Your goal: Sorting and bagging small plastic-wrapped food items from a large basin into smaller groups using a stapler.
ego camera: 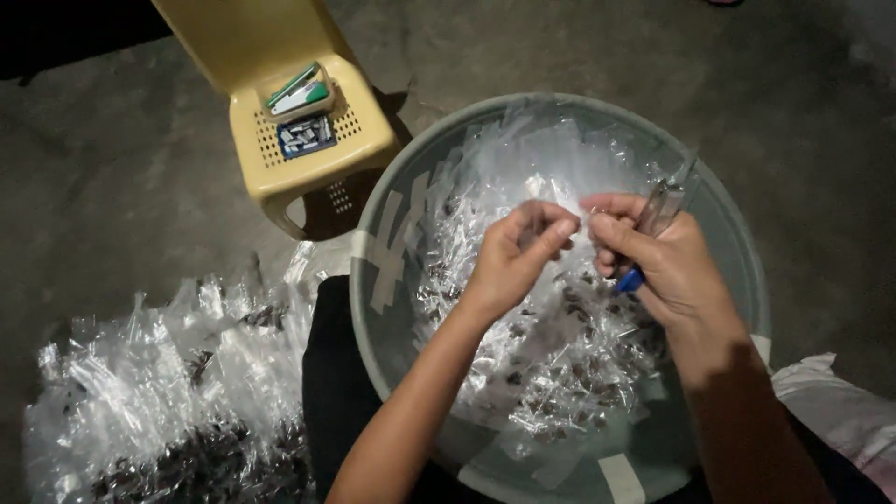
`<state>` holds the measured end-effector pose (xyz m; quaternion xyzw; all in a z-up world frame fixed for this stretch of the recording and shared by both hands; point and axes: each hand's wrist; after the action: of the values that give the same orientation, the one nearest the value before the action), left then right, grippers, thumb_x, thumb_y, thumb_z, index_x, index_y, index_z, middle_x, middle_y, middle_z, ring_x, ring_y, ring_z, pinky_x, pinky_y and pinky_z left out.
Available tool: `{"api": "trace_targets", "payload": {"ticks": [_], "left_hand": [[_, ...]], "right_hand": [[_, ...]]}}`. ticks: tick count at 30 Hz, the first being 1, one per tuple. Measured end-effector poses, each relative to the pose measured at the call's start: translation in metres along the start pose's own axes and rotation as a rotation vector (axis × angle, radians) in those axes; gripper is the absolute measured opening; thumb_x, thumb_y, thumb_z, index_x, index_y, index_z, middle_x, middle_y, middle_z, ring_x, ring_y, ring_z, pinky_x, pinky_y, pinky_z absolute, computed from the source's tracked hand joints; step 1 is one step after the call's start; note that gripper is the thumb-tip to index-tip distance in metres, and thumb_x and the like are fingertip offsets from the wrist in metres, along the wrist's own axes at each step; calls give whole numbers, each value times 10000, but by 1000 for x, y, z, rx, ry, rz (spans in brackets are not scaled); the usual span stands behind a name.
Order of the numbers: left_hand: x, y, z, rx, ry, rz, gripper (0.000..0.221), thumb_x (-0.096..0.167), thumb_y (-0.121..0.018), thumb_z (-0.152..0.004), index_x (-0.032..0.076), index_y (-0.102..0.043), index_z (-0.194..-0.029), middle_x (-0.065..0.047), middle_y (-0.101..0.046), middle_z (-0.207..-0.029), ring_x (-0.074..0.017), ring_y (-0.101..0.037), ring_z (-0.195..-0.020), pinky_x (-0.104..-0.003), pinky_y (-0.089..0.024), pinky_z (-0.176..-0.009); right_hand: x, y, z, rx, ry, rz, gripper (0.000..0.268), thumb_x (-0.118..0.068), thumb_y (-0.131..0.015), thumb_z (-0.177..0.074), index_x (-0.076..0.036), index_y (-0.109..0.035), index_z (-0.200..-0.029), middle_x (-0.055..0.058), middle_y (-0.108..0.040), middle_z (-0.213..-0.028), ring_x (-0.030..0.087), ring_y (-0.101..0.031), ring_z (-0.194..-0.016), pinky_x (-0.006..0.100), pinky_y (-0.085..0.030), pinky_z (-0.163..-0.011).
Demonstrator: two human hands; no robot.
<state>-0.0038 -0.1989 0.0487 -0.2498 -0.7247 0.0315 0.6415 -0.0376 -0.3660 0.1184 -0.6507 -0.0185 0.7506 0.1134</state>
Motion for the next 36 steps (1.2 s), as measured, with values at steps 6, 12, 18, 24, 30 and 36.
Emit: {"api": "trace_targets", "payload": {"ticks": [6, 12, 18, 24, 30, 36], "left_hand": [[20, 21, 15, -175, 191, -61, 657, 616, -335, -1087, 80, -703, -1184, -108, -725, -976, -136, -635, -726, -224, -454, -568], [43, 19, 23, -494, 265, -61, 694, 638, -334, -1006, 51, -653, -1191, -107, -762, -939, -129, -587, -554, -247, -440, -493], [19, 18, 29, -781, 265, -198, 615, 609, -350, -1010, 111, -679, -1159, -102, -722, -954, -137, -632, -638, -282, -567, -519], [-14, -33, 71, -837, 583, -319, 475, 406, -470, -1028, -5, -700, -1090, -93, -718, -734, -114, -552, -490, -252, -493, -447], [-126, 0, 81, -928, 581, -751, 200, 116, -732, -916, 69, -595, -779, -24, -618, -753, -155, -508, -610, -261, -481, -571], [-201, 28, -26, 108, 194, -792, 450, 159, -689, -781, -15, -673, -1196, -142, -708, -896, -277, -664, -745, -371, -551, -700]], "right_hand": [[6, 0, 7, 5, 70, -75, 183, -76, -757, -939, 1, -667, -1080, 100, -647, -790, 174, -671, -638, 270, -593, -535], [-19, 7, 20, -225, -80, -50, 432, 21, -676, -876, 28, -645, -1307, 31, -644, -793, 67, -596, -598, 168, -512, -546], [-23, 25, 26, -235, -203, 63, 557, -14, -716, -805, 32, -652, -1356, 134, -697, -926, 106, -639, -606, 158, -535, -508], [-1, 82, 43, -66, -61, 334, 180, 43, -664, -879, 6, -698, -1052, 124, -691, -887, 159, -616, -681, 246, -510, -598], [20, 201, 68, 56, 299, 582, 87, -72, -508, -1068, 2, -555, -1065, 109, -610, -988, 134, -583, -767, 207, -495, -699], [7, 206, 79, 112, 333, 725, 265, -218, -613, -968, 11, -584, -1097, 183, -581, -1268, 181, -552, -770, 299, -518, -684]]}}
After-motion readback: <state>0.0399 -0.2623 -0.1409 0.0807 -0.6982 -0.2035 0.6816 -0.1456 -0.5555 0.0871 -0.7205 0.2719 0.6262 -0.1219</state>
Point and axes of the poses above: each hand's wrist, its own z-axis away from the middle knuckle, its own y-axis out of the back of the hand, x = y × z
